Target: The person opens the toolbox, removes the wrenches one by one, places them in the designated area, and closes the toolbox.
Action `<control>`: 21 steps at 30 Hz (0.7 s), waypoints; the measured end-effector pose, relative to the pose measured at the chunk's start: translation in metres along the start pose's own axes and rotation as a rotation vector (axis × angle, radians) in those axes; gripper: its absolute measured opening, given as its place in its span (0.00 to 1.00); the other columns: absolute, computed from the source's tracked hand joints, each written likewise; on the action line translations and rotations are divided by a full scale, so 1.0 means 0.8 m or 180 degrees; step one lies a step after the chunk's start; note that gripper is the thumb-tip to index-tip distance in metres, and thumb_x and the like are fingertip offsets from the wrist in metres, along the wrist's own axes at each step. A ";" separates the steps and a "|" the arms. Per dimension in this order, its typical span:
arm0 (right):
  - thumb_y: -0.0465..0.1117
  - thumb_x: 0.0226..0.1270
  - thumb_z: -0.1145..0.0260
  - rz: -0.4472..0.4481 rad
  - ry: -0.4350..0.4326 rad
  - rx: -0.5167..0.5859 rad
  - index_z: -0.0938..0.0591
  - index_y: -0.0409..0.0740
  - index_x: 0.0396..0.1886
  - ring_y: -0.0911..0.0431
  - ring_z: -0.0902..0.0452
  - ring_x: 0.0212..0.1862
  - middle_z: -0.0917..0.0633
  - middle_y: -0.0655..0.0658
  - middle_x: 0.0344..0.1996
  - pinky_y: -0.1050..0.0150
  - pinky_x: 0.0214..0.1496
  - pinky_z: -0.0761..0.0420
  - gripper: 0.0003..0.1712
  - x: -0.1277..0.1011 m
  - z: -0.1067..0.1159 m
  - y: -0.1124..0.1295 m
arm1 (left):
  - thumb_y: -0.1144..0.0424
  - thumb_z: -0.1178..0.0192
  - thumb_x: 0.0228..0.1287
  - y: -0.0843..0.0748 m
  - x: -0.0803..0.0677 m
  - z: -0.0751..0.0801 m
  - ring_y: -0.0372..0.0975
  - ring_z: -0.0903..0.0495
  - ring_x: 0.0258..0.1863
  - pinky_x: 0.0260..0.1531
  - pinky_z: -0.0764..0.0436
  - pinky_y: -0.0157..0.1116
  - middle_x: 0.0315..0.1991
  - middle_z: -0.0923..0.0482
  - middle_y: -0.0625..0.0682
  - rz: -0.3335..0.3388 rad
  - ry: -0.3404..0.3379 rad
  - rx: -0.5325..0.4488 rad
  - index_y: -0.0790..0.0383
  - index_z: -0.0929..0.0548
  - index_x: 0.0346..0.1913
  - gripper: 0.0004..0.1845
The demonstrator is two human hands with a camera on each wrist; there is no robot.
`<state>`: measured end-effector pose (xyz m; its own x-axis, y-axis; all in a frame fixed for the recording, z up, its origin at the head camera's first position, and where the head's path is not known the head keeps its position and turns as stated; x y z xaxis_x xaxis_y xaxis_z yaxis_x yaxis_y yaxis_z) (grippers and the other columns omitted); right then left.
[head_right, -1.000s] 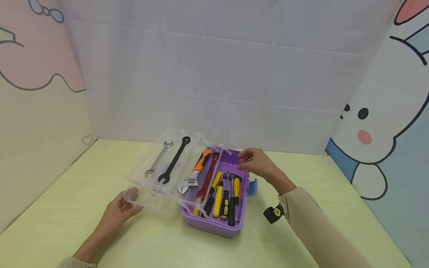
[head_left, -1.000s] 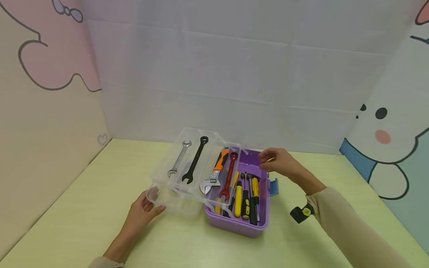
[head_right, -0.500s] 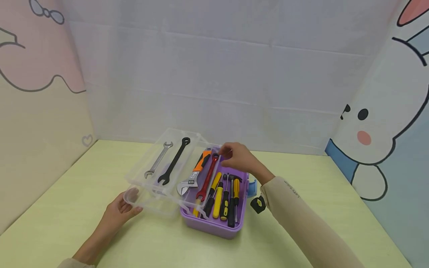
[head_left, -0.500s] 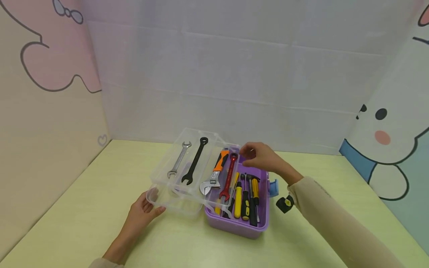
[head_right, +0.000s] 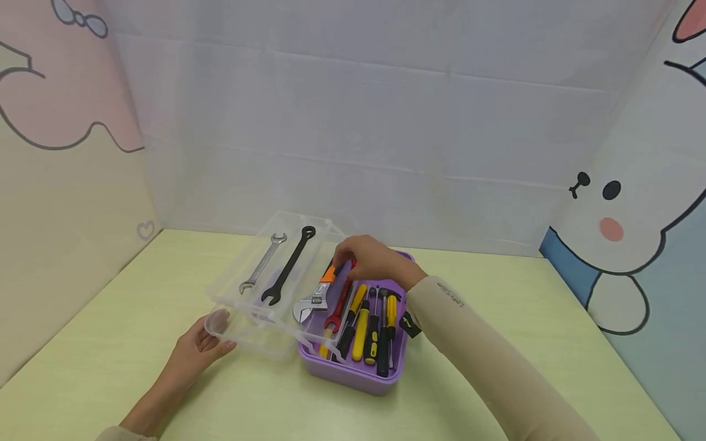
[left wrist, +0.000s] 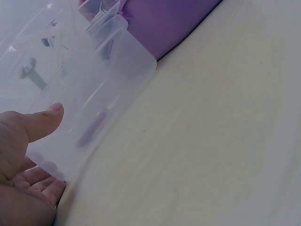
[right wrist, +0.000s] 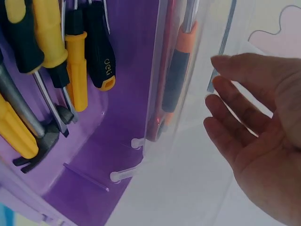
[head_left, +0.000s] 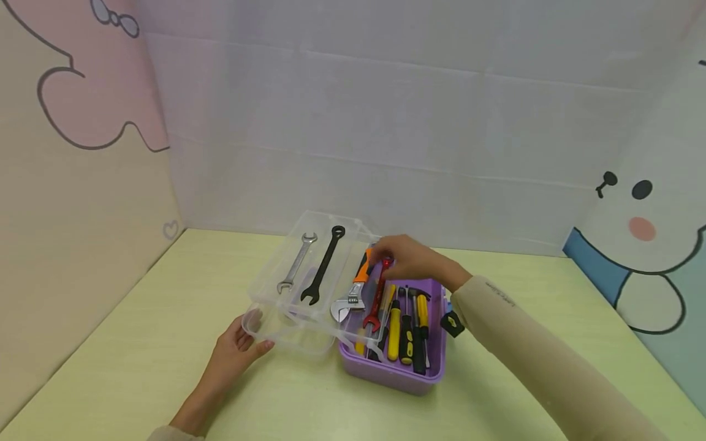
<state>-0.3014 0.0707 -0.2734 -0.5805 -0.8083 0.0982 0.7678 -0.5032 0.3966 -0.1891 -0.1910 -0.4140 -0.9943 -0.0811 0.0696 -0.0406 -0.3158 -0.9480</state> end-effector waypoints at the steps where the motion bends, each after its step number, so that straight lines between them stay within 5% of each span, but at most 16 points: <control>1: 0.27 0.51 0.32 0.0069 0.0063 -0.0049 0.18 0.37 0.39 0.45 0.20 0.44 0.17 0.41 0.41 0.50 0.50 0.17 0.13 0.002 -0.001 0.003 | 0.68 0.35 0.59 0.000 0.000 0.000 0.59 0.37 0.67 0.59 0.29 0.23 0.67 0.39 0.73 0.0010 0.0000 0.0001 0.75 0.41 0.67 0.38; 6: 0.26 0.49 0.31 0.0254 0.0390 -0.0361 0.16 0.41 0.36 0.48 0.20 0.41 0.16 0.45 0.37 0.59 0.46 0.17 0.13 0.015 -0.011 0.014 | 0.68 0.34 0.59 0.000 0.000 0.000 0.59 0.38 0.67 0.64 0.34 0.44 0.67 0.40 0.73 0.0039 -0.0006 0.0043 0.75 0.41 0.67 0.38; 14: 0.26 0.49 0.31 -0.0097 0.0953 -0.0470 0.15 0.46 0.36 0.54 0.24 0.44 0.18 0.50 0.37 0.67 0.45 0.19 0.16 0.021 -0.029 0.012 | 0.67 0.35 0.59 0.002 -0.001 0.002 0.59 0.38 0.68 0.65 0.35 0.45 0.68 0.41 0.73 0.0052 0.0009 0.0062 0.75 0.42 0.68 0.38; 21: 0.26 0.50 0.31 -0.0245 0.1121 -0.0571 0.15 0.48 0.38 0.55 0.23 0.45 0.18 0.51 0.39 0.67 0.47 0.18 0.17 0.021 -0.039 0.010 | 0.68 0.34 0.58 0.005 -0.001 0.000 0.58 0.39 0.68 0.65 0.36 0.44 0.68 0.41 0.72 0.0174 0.0028 -0.0016 0.74 0.42 0.68 0.38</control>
<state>-0.2968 0.0433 -0.2970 -0.5337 -0.8058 -0.2568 0.7789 -0.5866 0.2219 -0.1881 -0.1923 -0.4180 -0.9958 -0.0900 0.0149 0.0134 -0.3063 -0.9518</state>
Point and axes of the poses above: each hand's wrist, its own x-axis towards the middle knuckle, its own z-axis out of the back of the hand, y = z × x, the point moved 8 cm from there along x, towards the middle knuckle
